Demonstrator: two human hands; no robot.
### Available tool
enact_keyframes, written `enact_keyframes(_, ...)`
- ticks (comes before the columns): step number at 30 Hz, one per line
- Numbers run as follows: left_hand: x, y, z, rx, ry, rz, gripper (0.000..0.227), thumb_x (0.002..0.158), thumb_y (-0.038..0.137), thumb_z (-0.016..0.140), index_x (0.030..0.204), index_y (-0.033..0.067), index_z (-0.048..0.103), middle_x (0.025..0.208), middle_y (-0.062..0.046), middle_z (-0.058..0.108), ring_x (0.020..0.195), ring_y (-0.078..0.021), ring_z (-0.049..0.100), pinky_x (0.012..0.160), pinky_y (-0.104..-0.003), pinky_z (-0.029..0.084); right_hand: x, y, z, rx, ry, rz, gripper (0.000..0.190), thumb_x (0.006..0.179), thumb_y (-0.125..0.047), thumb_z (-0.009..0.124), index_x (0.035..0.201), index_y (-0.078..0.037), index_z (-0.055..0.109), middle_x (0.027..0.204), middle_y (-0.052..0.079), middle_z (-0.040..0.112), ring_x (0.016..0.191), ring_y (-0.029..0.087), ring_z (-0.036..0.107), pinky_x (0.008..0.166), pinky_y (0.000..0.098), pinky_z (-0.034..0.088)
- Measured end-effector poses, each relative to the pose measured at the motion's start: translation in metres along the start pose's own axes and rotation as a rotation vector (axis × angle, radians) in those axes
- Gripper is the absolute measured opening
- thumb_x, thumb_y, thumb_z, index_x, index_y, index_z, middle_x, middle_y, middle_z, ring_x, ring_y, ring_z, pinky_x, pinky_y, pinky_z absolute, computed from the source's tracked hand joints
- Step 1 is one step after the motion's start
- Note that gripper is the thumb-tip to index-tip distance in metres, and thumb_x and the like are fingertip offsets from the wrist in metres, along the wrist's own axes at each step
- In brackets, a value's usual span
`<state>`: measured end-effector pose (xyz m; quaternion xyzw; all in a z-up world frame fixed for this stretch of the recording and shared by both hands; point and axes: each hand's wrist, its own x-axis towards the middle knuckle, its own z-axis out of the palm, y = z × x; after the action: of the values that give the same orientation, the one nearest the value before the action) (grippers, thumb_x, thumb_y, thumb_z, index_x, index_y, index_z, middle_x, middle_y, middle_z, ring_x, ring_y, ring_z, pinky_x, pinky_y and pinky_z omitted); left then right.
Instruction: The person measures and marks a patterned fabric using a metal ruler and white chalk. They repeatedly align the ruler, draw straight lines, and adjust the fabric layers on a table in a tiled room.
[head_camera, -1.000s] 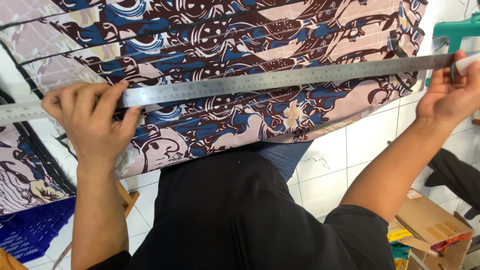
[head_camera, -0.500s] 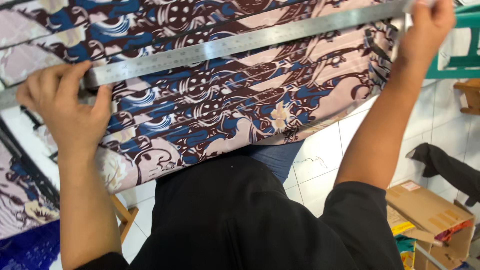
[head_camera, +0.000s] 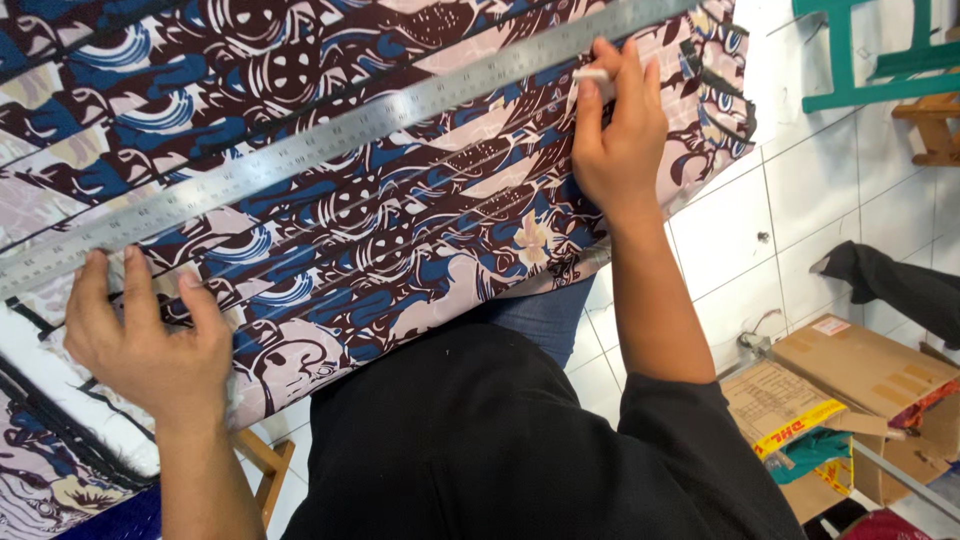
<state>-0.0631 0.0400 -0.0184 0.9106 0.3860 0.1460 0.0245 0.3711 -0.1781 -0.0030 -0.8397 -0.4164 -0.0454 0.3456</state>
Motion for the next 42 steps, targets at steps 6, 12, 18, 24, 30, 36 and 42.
enact_keyframes(6,0.020,0.015,-0.006,-0.025,0.008,-0.010,0.043,0.115,0.027,0.063,0.144,-0.0036,0.057,0.149,-0.024,0.053,0.141,-0.0413,0.046,0.117,-0.052,0.034,0.022,0.014,0.006,0.158,-0.027,0.000,0.009,0.113,-0.008,0.057,0.119,-0.001,0.057,0.136,0.021,0.069,0.138,0.044,0.061,0.121,0.0466,0.046)
enact_keyframes(12,0.032,0.021,-0.010,0.007,-0.043,0.006,0.059,0.114,0.036,0.051,0.153,-0.0084,0.049,0.150,-0.026,0.049,0.142,-0.0419,0.042,0.118,-0.054,0.030,0.031,0.016,0.019,0.150,-0.027,0.079,0.014,0.110,-0.010,0.055,0.120,-0.002,0.059,0.137,0.018,0.070,0.132,0.043,0.064,0.119,0.0516,0.036)
enact_keyframes(18,0.037,0.023,-0.012,0.055,-0.090,-0.022,0.066,0.112,0.042,0.048,0.158,-0.0067,0.045,0.150,-0.025,0.047,0.140,-0.0400,0.041,0.112,-0.054,0.028,0.039,0.012,0.020,0.167,-0.029,-0.015,0.013,0.111,-0.008,0.055,0.121,0.000,0.059,0.131,0.018,0.071,0.131,0.043,0.065,0.124,0.0582,0.031)
enact_keyframes(24,0.032,0.019,-0.013,0.042,-0.113,-0.034,0.066,0.113,0.043,0.049,0.161,-0.0028,0.041,0.155,-0.028,0.040,0.143,-0.0423,0.036,0.115,-0.056,0.026,0.046,0.007,0.021,0.240,-0.056,0.261,0.014,0.105,-0.013,0.056,0.114,-0.002,0.060,0.114,0.011,0.074,0.104,0.033,0.074,0.112,0.0560,0.039)
enact_keyframes(30,0.034,0.014,-0.007,0.114,-0.152,-0.066,0.071,0.108,0.045,0.052,0.162,0.0008,0.042,0.172,-0.029,0.028,0.158,-0.0489,0.025,0.118,-0.059,0.021,0.045,-0.001,0.025,0.078,0.008,-0.056,0.011,0.112,-0.004,0.056,0.122,0.000,0.060,0.135,0.016,0.070,0.140,0.042,0.057,0.126,0.0640,0.014)
enact_keyframes(36,0.030,0.013,-0.006,0.012,-0.228,-0.168,0.074,0.112,0.051,0.051,0.164,-0.0008,0.040,0.175,-0.025,0.028,0.162,-0.0437,0.022,0.123,-0.065,0.018,0.049,-0.027,0.027,0.116,-0.207,-0.132,0.004,0.112,0.000,0.060,0.114,-0.003,0.058,0.121,0.016,0.063,0.119,0.040,0.060,0.127,0.0630,0.015)
enact_keyframes(42,0.030,0.007,0.001,0.018,-0.167,-0.177,0.073,0.108,0.052,0.053,0.159,0.0006,0.043,0.169,-0.022,0.033,0.157,-0.0405,0.023,0.120,-0.063,0.015,0.053,-0.039,0.056,0.099,-0.272,-0.150,0.004,0.112,-0.001,0.059,0.115,-0.003,0.058,0.114,0.016,0.061,0.116,0.040,0.059,0.126,0.0616,0.015)
